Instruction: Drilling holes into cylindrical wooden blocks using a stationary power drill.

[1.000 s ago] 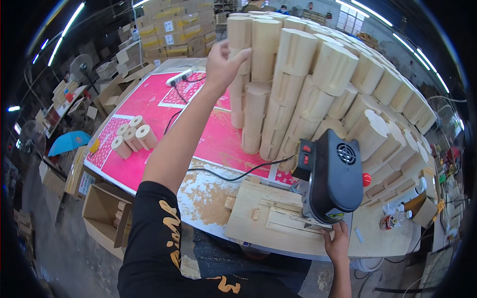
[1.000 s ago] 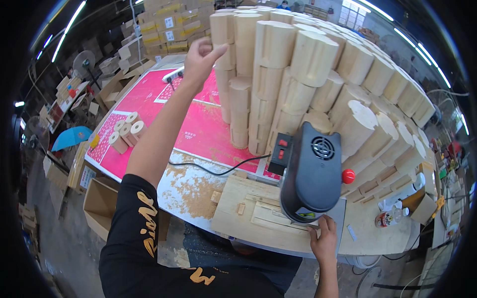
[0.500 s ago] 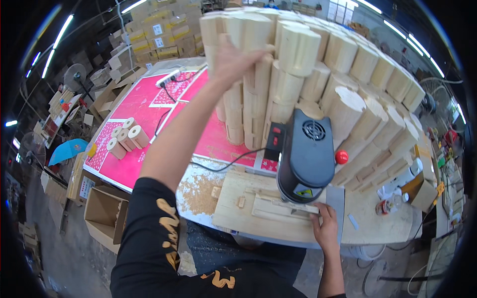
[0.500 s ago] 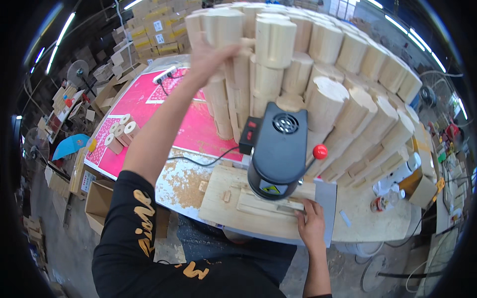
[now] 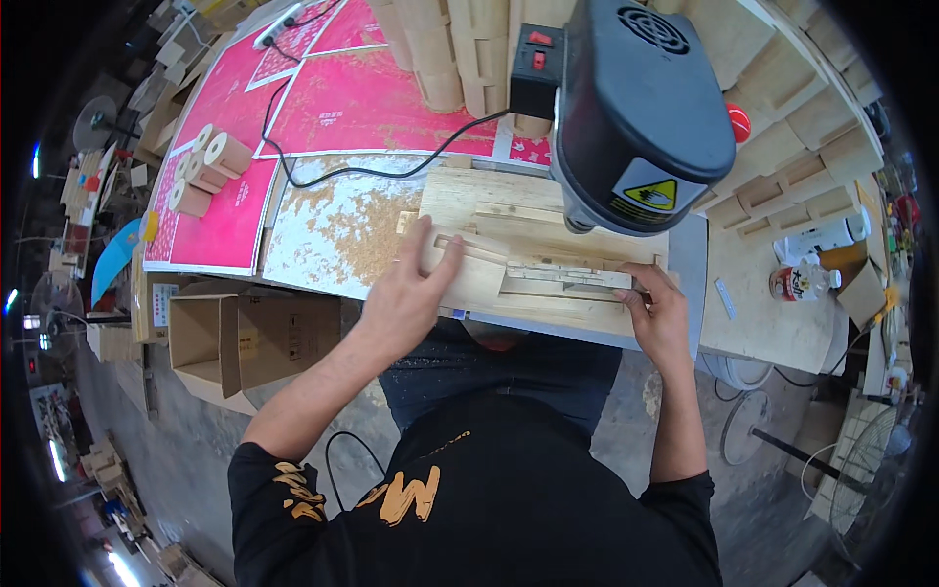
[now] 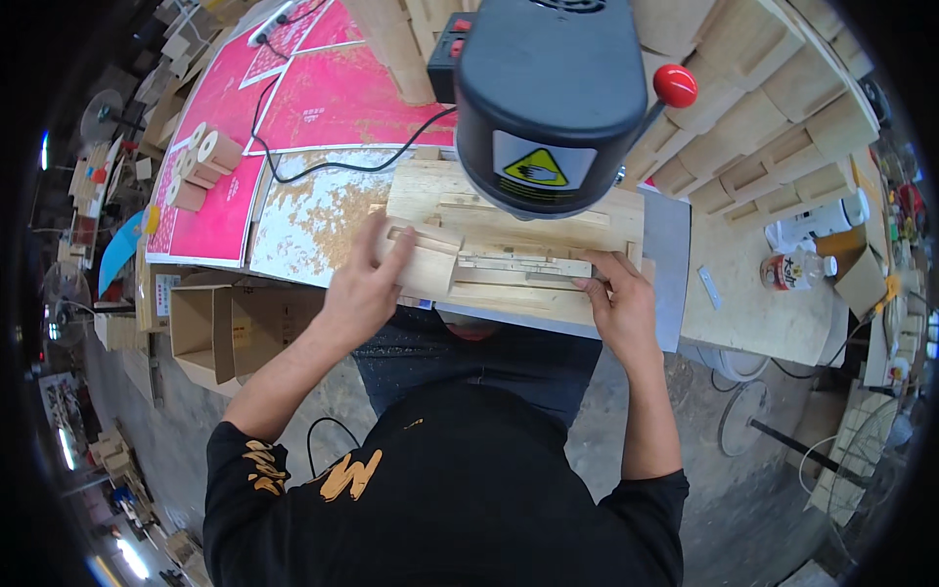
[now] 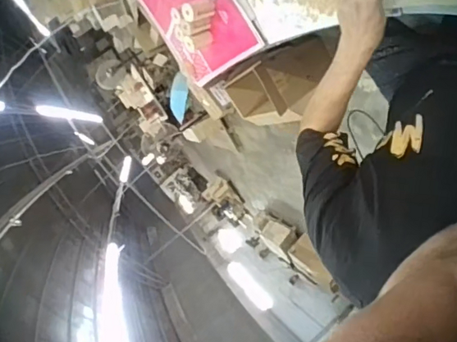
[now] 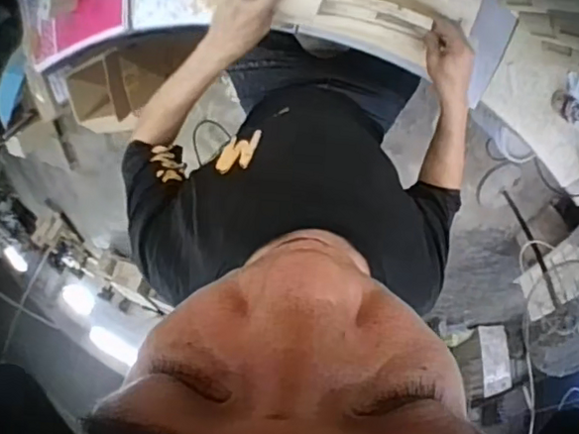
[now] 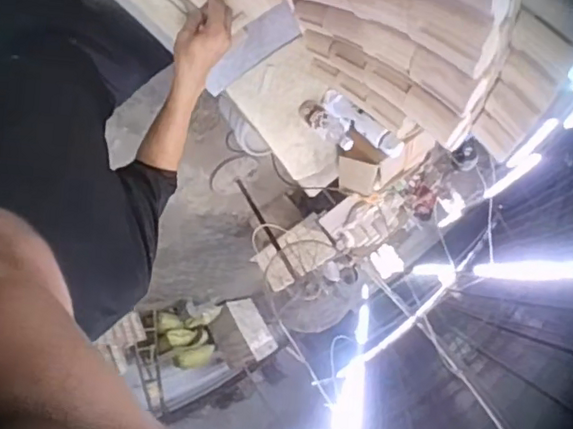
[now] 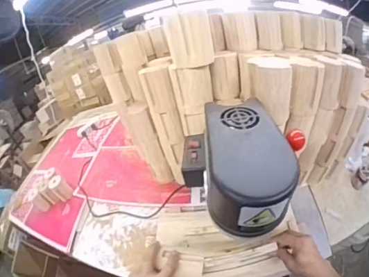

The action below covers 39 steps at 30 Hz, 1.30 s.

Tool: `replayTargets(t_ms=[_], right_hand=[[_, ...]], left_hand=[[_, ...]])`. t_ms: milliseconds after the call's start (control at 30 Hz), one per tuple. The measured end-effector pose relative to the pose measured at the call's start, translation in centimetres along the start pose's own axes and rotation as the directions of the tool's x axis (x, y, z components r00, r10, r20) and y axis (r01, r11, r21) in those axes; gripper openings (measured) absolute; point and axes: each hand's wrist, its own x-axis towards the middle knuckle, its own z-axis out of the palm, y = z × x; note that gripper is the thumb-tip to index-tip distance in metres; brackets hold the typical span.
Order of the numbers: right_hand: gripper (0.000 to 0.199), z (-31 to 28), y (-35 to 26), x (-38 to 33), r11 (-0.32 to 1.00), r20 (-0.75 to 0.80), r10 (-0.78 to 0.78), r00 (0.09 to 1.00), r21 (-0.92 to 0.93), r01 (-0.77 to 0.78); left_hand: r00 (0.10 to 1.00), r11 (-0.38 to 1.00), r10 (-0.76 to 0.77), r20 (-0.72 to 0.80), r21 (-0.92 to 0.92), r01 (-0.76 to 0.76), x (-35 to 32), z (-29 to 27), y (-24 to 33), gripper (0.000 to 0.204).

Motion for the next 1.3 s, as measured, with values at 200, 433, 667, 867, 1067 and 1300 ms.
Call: replayTargets(t_ms=[200, 433, 667, 867, 1067, 1300], right_hand=[[0.031, 0.6, -0.5, 0.0, 1.0, -0.024, 0.013, 1.0, -0.001, -0.013], [0.036, 0.5, 5.9, -2.0, 0.997, -0.067, 0.074, 0.995, -0.007, -0.075], [0.043, -0.5, 0.8, -0.7, 0.93, 0.017, 0.097, 0.995, -0.357, -0.085], [0.046, -0.6, 7.1, 0.4, 0.925, -0.189, 0.25, 0.95, 0.336, -0.177], [0.046, 3.7, 5.5, 0.7, 0.931, -0.306, 0.243, 0.921, 0.339, -0.133], [0.052, 5.0, 1.5, 0.1, 0.911, -0.255, 0.197, 0.946, 0.404, -0.081]], left_hand=[[0.998, 0.998, 0.003, -0.067, 0.064, 0.001, -0.1, 0.6, -0.3, 0.066], [0.996, 0.962, 0.059, 0.06, -0.269, -0.04, -1.1, 0.5, 0.8, 0.063], [0.996, 0.998, 0.039, -0.074, -0.042, -0.042, -0.8, 3.7, 6.3, 0.069], [0.961, 0.701, -0.101, -0.256, -0.704, -0.114, 3.0, 11.2, 8.3, 0.106], [0.94, 0.74, -0.338, -0.04, -0.628, 0.239, 3.6, 11.2, 8.4, 0.108], [0.914, 0.859, -0.331, -0.233, -0.476, 0.19, 3.4, 8.4, 6.2, 0.099]])
